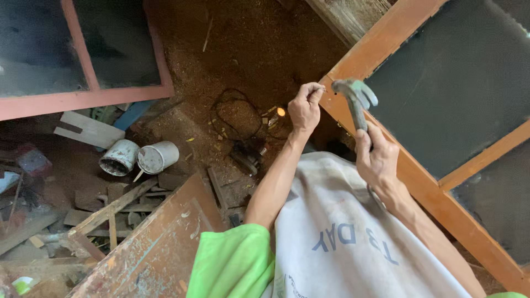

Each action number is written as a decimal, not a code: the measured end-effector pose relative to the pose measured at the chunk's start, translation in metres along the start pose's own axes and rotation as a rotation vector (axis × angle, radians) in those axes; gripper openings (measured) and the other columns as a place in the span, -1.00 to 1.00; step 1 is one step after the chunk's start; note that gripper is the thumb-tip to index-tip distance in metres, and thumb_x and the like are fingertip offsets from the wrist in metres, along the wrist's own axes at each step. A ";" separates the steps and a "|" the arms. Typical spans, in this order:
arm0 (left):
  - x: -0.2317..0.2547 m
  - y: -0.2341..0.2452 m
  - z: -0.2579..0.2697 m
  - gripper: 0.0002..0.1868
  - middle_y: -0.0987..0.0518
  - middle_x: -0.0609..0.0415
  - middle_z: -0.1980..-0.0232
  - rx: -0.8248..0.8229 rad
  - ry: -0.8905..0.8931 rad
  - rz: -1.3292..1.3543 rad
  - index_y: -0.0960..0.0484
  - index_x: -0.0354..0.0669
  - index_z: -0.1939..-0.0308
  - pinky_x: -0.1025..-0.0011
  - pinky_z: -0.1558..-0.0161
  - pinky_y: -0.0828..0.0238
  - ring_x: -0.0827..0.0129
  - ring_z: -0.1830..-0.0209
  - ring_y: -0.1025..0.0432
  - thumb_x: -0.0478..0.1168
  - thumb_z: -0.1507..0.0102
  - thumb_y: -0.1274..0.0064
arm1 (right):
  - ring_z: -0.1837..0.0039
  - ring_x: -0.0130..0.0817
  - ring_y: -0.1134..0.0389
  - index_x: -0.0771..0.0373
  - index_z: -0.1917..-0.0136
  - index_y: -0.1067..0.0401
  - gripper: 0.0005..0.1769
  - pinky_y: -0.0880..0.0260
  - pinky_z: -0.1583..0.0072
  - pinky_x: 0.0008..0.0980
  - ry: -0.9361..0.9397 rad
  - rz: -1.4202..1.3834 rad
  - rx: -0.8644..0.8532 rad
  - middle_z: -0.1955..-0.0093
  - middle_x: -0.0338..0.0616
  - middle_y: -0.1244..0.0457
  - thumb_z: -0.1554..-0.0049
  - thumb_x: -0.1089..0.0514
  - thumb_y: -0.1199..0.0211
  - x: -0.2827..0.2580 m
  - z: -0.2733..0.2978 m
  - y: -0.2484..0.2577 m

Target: The person uses a hammer to drive nails into a wooden window frame. They repeatedly position nails and strike them along the frame's edges and corners, occasionally repositioning the frame to access different sections.

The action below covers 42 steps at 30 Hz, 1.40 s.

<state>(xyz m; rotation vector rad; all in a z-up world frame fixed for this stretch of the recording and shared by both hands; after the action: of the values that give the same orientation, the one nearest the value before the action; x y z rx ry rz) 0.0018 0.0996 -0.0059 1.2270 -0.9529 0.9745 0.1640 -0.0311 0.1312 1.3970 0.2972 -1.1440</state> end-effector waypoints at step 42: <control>0.042 -0.010 0.002 -0.87 -0.59 0.09 0.09 -0.115 -0.373 -0.307 -0.60 -0.09 0.12 0.24 0.04 -0.52 0.11 0.08 -0.54 -0.30 -0.26 -0.13 | 0.32 -0.16 -0.41 0.25 -0.21 -0.47 -0.79 -0.39 0.20 -0.23 0.008 0.071 -0.039 0.33 0.05 -0.32 -0.33 0.17 -0.19 0.024 -0.001 -0.027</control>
<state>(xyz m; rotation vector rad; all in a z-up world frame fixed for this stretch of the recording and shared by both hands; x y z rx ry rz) 0.0240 0.1003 0.0316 1.4342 -1.0525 0.4507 0.1556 -0.0351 0.0964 1.3676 0.2727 -1.0695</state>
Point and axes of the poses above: each hand's wrist, its own z-axis away from the middle knuckle, its own y-axis out of the back of the hand, x = y × z, the point moved 10 cm from there along -z, towards the middle knuckle
